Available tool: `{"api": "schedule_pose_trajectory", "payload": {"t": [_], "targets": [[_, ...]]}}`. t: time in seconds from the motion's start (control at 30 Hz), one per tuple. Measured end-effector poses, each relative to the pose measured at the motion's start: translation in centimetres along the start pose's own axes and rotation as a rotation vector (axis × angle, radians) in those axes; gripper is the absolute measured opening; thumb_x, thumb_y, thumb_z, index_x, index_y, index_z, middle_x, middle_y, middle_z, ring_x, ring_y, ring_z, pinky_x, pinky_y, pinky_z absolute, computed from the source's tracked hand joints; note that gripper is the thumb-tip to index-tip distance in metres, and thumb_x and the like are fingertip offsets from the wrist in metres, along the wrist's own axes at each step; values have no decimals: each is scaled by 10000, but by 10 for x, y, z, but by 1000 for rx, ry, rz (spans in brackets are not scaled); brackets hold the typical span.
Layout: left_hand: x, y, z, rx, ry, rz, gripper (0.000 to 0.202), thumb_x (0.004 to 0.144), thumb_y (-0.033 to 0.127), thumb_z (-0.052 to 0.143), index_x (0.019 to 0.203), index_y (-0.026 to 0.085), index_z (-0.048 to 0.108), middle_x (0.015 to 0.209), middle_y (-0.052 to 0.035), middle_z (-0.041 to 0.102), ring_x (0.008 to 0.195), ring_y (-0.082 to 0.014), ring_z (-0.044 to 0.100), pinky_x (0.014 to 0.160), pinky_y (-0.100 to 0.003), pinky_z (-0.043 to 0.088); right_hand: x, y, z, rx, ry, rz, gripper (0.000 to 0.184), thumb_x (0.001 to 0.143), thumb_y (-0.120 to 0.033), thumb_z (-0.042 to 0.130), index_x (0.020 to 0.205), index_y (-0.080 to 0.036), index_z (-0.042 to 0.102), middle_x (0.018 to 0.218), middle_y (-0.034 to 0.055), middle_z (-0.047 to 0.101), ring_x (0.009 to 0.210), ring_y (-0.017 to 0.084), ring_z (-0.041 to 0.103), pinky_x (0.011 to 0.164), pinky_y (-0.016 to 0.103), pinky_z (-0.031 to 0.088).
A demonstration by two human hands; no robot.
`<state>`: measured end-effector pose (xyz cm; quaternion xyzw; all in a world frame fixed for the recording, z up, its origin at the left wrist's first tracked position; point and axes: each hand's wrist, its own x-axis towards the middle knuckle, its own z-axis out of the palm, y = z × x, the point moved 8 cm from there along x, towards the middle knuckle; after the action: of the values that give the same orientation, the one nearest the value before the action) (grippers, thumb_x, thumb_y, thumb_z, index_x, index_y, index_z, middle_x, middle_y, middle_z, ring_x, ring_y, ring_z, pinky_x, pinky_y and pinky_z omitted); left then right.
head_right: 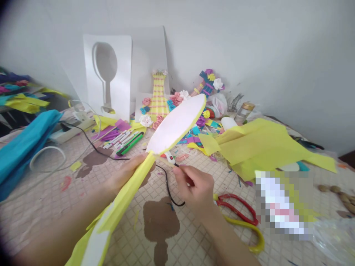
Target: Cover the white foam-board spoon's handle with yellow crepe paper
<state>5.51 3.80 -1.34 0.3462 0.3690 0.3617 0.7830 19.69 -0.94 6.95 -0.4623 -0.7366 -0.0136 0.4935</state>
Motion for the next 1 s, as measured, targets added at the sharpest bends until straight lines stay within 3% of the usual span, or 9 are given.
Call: {"api": "schedule_pose_trajectory", "payload": {"t": [0.13, 0.27, 0.47, 0.57, 0.67, 0.77, 0.83, 0.9, 1.0], "targets": [[1, 11, -9, 5, 97, 59, 287, 758, 408, 561, 720, 131, 624, 564, -28, 615, 456, -115, 573, 408, -186, 437, 3, 18, -8, -43, 47, 2, 198, 803, -237, 527, 627, -164, 578, 465, -45, 456, 416, 73, 385, 436, 202, 316], [1, 22, -3, -141, 46, 131, 297, 823, 326, 479, 823, 76, 639, 835, -127, 677, 756, -187, 649, 713, -262, 518, 7, 76, -16, -300, 1, 318, 339, 859, -376, 398, 677, -163, 589, 492, -23, 453, 476, 114, 422, 492, 229, 341], [-6, 29, -9, -107, 220, 193, 249, 805, 277, 516, 1014, 140, 519, 710, -81, 680, 497, -165, 616, 451, -255, 491, -5, 138, -4, -453, -267, 464, 146, 738, -151, 497, 804, -134, 627, 572, 62, 578, 573, 205, 545, 567, 297, 347], [-8, 34, -12, -73, 275, 291, 294, 792, 272, 539, 1068, 195, 474, 722, -48, 680, 549, -182, 634, 465, -266, 500, -11, 148, -3, -457, -294, 511, 276, 689, -96, 522, 958, -90, 582, 633, 106, 608, 682, 272, 581, 642, 361, 375], [-8, 32, -13, -95, 283, 305, 412, 765, 271, 581, 1148, 249, 432, 732, -15, 675, 558, -170, 634, 477, -255, 501, -5, 135, -1, -377, -277, 511, 200, 721, -178, 542, 902, -97, 568, 821, 174, 626, 845, 314, 572, 740, 436, 384], [-8, 28, -12, -144, 297, 288, 494, 736, 263, 618, 1184, 296, 413, 800, 5, 672, 569, -146, 631, 505, -239, 503, 5, 98, 16, -153, -301, 449, 232, 813, -329, 468, 928, -140, 535, 942, 131, 623, 852, 217, 588, 748, 353, 441], [-10, 26, -11, -142, 314, 276, 508, 733, 256, 620, 1191, 313, 408, 869, 8, 668, 590, -136, 630, 532, -234, 504, 6, 66, 37, 22, -371, 399, 270, 842, -387, 419, 975, -170, 509, 873, 66, 642, 734, 150, 609, 639, 267, 478], [-11, 23, -9, -126, 332, 249, 470, 738, 254, 612, 1165, 306, 424, 894, 11, 660, 596, -125, 623, 544, -223, 495, 3, 37, 56, 184, -436, 374, 326, 777, -417, 527, 995, -179, 484, 797, 23, 630, 632, 121, 598, 545, 221, 473], [-13, 17, -4, -110, 306, 164, 389, 745, 266, 594, 1108, 266, 454, 824, 13, 654, 556, -119, 605, 533, -218, 475, -1, 20, 71, 423, -447, 466, 363, 690, -406, 637, 932, -177, 492, 707, -9, 587, 566, 111, 555, 504, 219, 446]]}}
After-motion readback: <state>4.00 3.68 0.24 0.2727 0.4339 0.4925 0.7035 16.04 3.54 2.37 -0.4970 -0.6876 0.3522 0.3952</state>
